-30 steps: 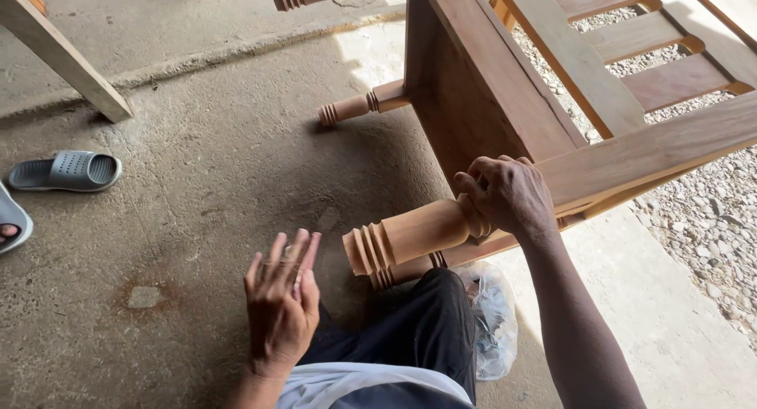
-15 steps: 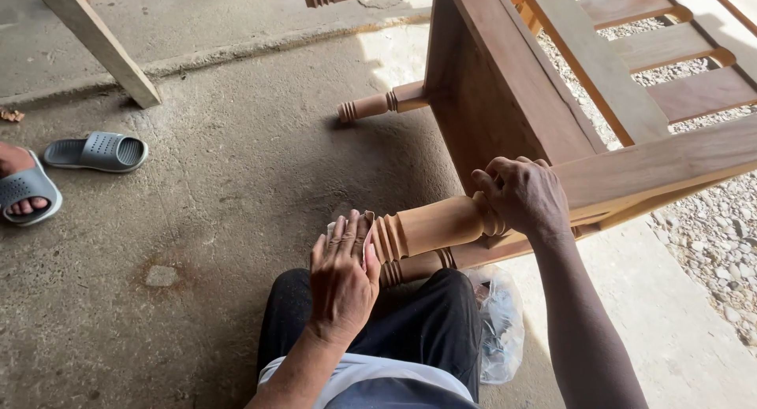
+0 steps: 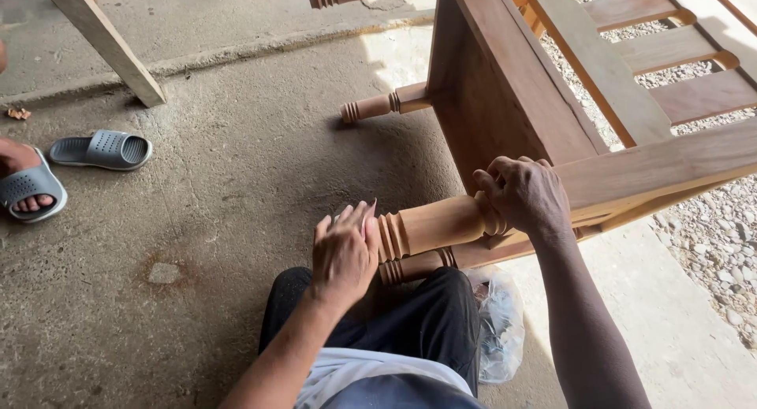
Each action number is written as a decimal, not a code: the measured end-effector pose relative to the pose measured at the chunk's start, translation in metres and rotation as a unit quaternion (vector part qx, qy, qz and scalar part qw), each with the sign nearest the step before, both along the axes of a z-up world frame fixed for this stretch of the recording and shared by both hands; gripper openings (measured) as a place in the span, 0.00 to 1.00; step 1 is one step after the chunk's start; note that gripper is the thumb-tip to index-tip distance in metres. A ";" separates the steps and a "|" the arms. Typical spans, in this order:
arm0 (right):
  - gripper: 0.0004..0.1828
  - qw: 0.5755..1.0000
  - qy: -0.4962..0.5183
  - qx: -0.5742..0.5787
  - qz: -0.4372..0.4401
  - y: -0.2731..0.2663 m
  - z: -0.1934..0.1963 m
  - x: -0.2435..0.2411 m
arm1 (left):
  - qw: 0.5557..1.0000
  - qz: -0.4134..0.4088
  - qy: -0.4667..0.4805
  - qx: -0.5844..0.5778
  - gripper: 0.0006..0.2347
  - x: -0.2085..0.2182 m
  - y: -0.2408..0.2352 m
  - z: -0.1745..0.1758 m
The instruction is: The person sits on the ground and sands the legs and frame of a wooden chair using a piece of sandpaper. They work on the turned details of the legs and the flat surfaces of the chair's frame.
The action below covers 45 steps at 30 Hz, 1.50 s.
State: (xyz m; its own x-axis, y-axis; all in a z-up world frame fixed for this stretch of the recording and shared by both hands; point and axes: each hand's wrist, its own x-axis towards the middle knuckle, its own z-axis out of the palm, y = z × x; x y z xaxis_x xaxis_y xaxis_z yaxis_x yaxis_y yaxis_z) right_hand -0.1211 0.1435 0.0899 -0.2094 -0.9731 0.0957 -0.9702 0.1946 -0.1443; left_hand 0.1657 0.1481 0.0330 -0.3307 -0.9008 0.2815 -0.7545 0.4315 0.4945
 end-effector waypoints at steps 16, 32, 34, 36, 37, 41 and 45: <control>0.23 0.999 0.011 -0.036 0.019 0.001 0.001 -0.001 | 0.965 -0.063 -0.122 0.224 0.20 -0.022 -0.014 0.044; 0.22 1.000 -0.016 -0.014 0.008 0.003 0.010 0.002 | 0.997 -0.054 -0.016 -0.045 0.18 -0.018 -0.005 -0.027; 0.23 0.999 -0.025 -0.032 0.017 0.003 0.009 0.004 | 0.983 -0.032 0.003 -0.179 0.20 -0.013 0.021 -0.006; 0.22 0.999 -0.027 -0.013 0.015 -0.002 0.007 0.003 | 0.991 -0.037 -0.019 -0.129 0.19 -0.019 0.003 -0.016; 0.22 1.000 -0.024 -0.002 0.009 -0.001 0.007 0.000 | 0.994 -0.046 -0.037 -0.088 0.18 -0.024 -0.003 -0.021; 0.22 0.999 -0.019 -0.020 0.025 0.003 0.011 0.005 | 0.961 -0.078 -0.139 0.228 0.21 -0.031 -0.018 0.013; 0.22 1.000 -0.022 -0.005 -0.006 0.002 0.011 0.007 | 0.984 -0.087 0.001 -0.155 0.18 -0.018 0.014 -0.020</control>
State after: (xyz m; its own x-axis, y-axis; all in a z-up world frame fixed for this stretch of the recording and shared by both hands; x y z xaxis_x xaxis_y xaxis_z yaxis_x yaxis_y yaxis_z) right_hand -0.1144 0.1454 0.1005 -0.2251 -0.9696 0.0955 -0.9606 0.2045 -0.1883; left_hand 0.1472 0.1620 0.0129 -0.4710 -0.7017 0.5346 -0.6551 0.6841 0.3208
